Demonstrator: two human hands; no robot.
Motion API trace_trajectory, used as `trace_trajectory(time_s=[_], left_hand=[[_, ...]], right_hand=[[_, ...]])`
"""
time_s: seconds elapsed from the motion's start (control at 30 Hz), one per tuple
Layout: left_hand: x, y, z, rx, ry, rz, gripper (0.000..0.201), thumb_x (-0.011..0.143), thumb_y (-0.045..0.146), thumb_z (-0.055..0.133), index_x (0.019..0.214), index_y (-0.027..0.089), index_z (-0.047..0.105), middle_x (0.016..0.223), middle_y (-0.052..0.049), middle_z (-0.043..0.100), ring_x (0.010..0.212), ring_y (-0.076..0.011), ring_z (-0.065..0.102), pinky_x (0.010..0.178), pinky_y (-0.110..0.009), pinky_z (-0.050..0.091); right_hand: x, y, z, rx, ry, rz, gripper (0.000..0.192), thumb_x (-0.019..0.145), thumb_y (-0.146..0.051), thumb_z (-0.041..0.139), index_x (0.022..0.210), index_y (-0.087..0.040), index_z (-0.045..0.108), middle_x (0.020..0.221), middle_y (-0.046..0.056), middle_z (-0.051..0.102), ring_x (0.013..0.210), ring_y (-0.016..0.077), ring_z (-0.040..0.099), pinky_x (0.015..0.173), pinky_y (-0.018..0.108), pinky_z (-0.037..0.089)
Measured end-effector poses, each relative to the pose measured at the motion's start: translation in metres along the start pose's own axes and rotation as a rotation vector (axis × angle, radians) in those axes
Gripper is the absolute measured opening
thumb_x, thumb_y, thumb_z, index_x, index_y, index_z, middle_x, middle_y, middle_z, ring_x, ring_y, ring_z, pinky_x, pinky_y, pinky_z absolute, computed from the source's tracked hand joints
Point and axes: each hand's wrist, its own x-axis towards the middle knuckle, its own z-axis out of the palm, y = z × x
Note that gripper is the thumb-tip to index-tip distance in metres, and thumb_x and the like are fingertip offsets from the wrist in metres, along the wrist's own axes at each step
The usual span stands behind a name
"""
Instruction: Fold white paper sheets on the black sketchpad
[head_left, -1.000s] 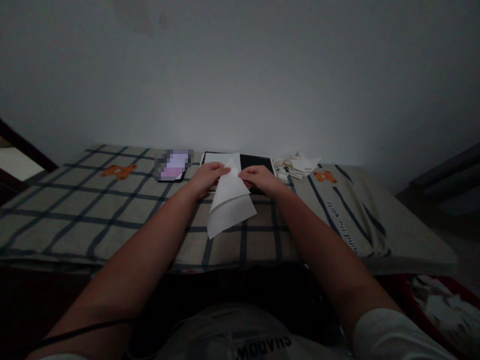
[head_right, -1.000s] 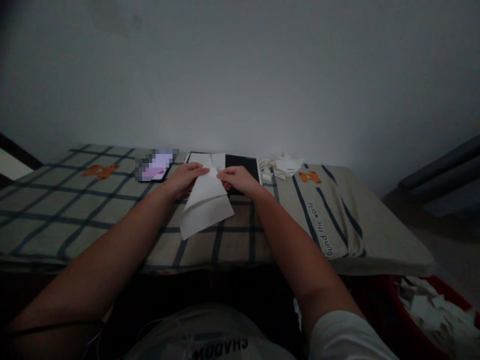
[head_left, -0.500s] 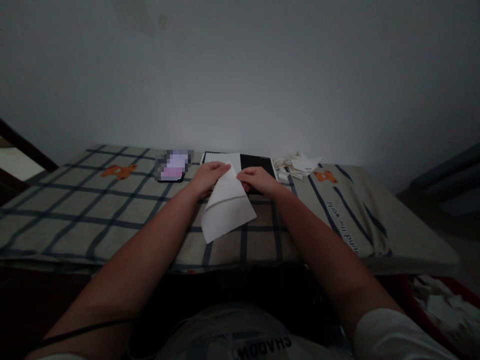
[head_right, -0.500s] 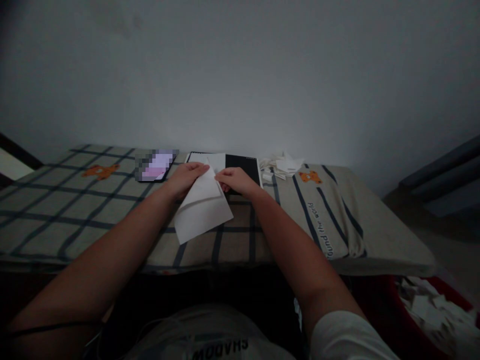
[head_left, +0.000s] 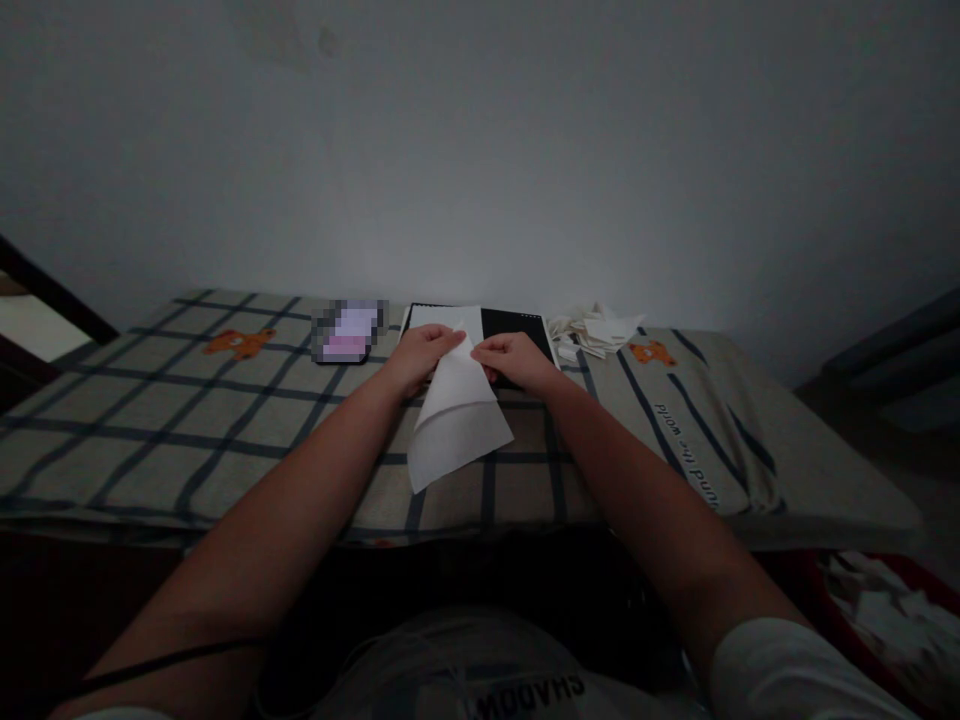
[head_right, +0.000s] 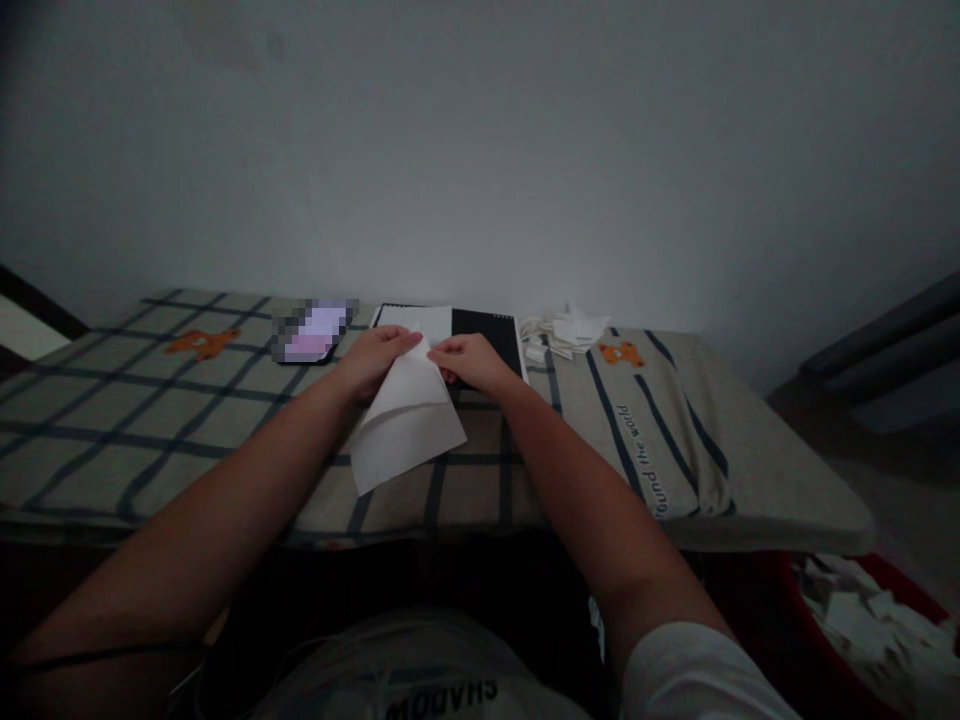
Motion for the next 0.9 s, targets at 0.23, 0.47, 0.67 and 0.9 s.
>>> trace_trajectory(time_s=[0.23, 0.47, 0.67, 0.9], left_hand=[[-0.0035, 0.0029, 0.0052, -0.079, -0.012, -0.017, 0.034, 0.070, 0.042, 0.081, 0.072, 0.019, 0.057, 0.058, 0.004, 0.052, 0.046, -0.0085, 0.045, 0.048, -0.022, 0.035], [-0.0064, 0.0058, 0.0044, -0.081, -0.058, 0.021, 0.034, 0.066, 0.042, 0.081, 0.069, 0.019, 0.056, 0.059, 0.003, 0.054, 0.049, -0.0094, 0.047, 0.048, -0.022, 0.033], [-0.0023, 0.0051, 0.0024, -0.066, -0.043, 0.097, 0.034, 0.067, 0.046, 0.081, 0.079, 0.016, 0.071, 0.076, -0.003, 0.068, 0.061, -0.0117, 0.056, 0.055, -0.023, 0.040], [-0.0045, 0.0061, 0.0016, -0.062, -0.051, 0.026, 0.036, 0.070, 0.048, 0.081, 0.085, 0.016, 0.073, 0.074, -0.003, 0.069, 0.053, -0.0097, 0.052, 0.051, -0.023, 0.038]], right_hand=[[-0.0011, -0.0024, 0.0013, -0.039, 0.026, -0.007, 0.021, 0.078, -0.032, 0.064, 0.066, -0.015, 0.065, 0.057, -0.001, 0.057, 0.053, 0.0096, 0.048, 0.055, 0.025, 0.035], [-0.0015, -0.0008, 0.0009, -0.044, 0.008, -0.017, 0.021, 0.076, -0.034, 0.066, 0.069, -0.014, 0.067, 0.058, -0.001, 0.057, 0.053, 0.0097, 0.048, 0.055, 0.025, 0.035], [-0.0037, -0.0054, 0.0034, -0.012, -0.041, -0.017, 0.022, 0.073, -0.036, 0.068, 0.073, -0.014, 0.069, 0.057, -0.002, 0.058, 0.053, 0.0086, 0.048, 0.053, 0.024, 0.037], [-0.0021, -0.0055, 0.0030, -0.007, -0.007, -0.020, 0.015, 0.072, -0.031, 0.067, 0.069, -0.016, 0.066, 0.057, -0.002, 0.058, 0.053, 0.0086, 0.049, 0.053, 0.023, 0.038]])
